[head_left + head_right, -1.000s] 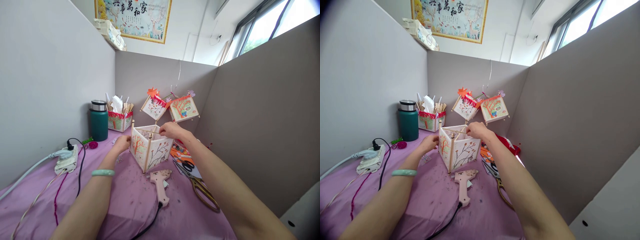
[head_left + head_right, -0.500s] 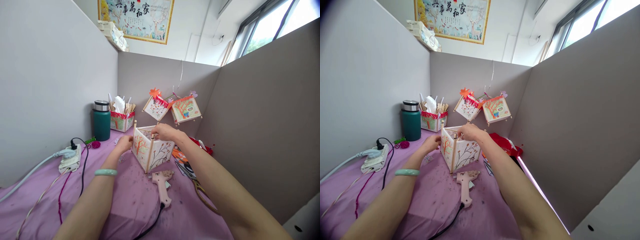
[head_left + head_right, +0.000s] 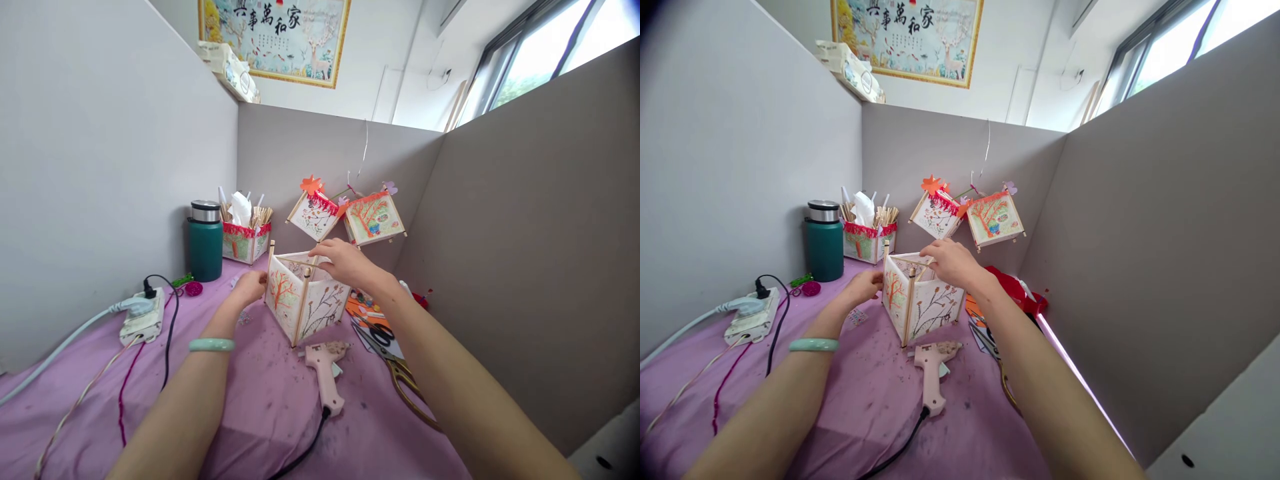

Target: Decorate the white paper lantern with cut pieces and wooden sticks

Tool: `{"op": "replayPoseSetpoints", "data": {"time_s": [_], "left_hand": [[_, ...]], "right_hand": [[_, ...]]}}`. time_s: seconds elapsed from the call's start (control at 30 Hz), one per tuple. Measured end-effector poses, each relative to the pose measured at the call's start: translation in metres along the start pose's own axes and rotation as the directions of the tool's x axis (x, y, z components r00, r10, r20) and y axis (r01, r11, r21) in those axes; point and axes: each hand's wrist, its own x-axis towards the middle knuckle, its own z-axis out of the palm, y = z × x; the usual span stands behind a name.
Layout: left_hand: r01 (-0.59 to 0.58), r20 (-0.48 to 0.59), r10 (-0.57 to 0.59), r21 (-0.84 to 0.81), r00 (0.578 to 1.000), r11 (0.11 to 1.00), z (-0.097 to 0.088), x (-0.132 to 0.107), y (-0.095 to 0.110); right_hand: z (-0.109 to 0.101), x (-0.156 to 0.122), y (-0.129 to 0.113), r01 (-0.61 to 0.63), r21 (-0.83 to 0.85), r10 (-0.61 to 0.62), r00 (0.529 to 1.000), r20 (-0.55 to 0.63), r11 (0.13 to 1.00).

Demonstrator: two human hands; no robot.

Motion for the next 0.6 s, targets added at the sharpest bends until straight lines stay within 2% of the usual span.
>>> {"op": "replayPoseSetpoints", "data": {"time_s": [0.07, 0.13, 0.2, 0.3, 0.37, 0.4, 0.43, 0.47, 0.5, 0.53, 0.57, 0.6], "left_hand": [[-0.004, -0.011, 0.006, 0.189, 1.0, 0.982, -0.008, -0.004, 0.009], [0.021, -0.107, 0.019, 0.361, 0.994, 0.932, -0.019, -0.013, 0.023], [0.052, -0.184, 0.035, 0.445, 0.982, 0.894, -0.034, -0.028, 0.044], [-0.044, -0.27, 0.154, 0.373, 0.951, 0.927, -0.05, -0.066, 0.087], [-0.153, -0.306, 0.228, 0.248, 0.925, 0.957, -0.052, -0.1, 0.119], [-0.226, -0.289, 0.266, 0.163, 0.92, 0.96, -0.049, -0.119, 0.134], [-0.291, -0.229, 0.301, 0.075, 0.926, 0.954, -0.044, -0.139, 0.147], [-0.344, -0.122, 0.34, -0.015, 0.932, 0.939, -0.037, -0.158, 0.158], [-0.387, 0.028, 0.391, -0.103, 0.92, 0.916, -0.028, -0.177, 0.167], [-0.425, 0.192, 0.459, -0.193, 0.867, 0.884, -0.018, -0.194, 0.172], [-0.457, 0.344, 0.534, -0.283, 0.772, 0.843, -0.008, -0.208, 0.175], [-0.479, 0.457, 0.607, -0.374, 0.65, 0.794, 0.001, -0.221, 0.174]], "right_hand": [[-0.009, -0.023, -0.003, -0.021, 0.033, 0.023, 0.997, -0.072, 0.999], [-0.019, -0.051, -0.009, -0.03, 0.099, 0.039, 0.996, -0.086, 0.995], [-0.027, -0.082, -0.02, -0.032, 0.219, 0.046, 0.997, -0.061, 0.975], [-0.03, -0.125, -0.044, -0.07, 0.444, 0.053, 0.997, 0.051, 0.894], [-0.023, -0.151, -0.064, -0.128, 0.541, 0.052, 0.987, 0.152, 0.831], [-0.017, -0.164, -0.073, -0.155, 0.569, 0.041, 0.977, 0.208, 0.808], [-0.009, -0.177, -0.082, -0.179, 0.587, 0.016, 0.962, 0.272, 0.789], [0.001, -0.19, -0.09, -0.203, 0.603, -0.01, 0.943, 0.331, 0.771], [0.012, -0.203, -0.096, -0.228, 0.618, -0.029, 0.926, 0.376, 0.752], [0.025, -0.215, -0.102, -0.253, 0.627, -0.023, 0.917, 0.397, 0.736], [0.038, -0.225, -0.106, -0.289, 0.625, 0.005, 0.91, 0.415, 0.725], [0.052, -0.234, -0.109, -0.308, 0.628, 0.01, 0.902, 0.431, 0.715]]}}
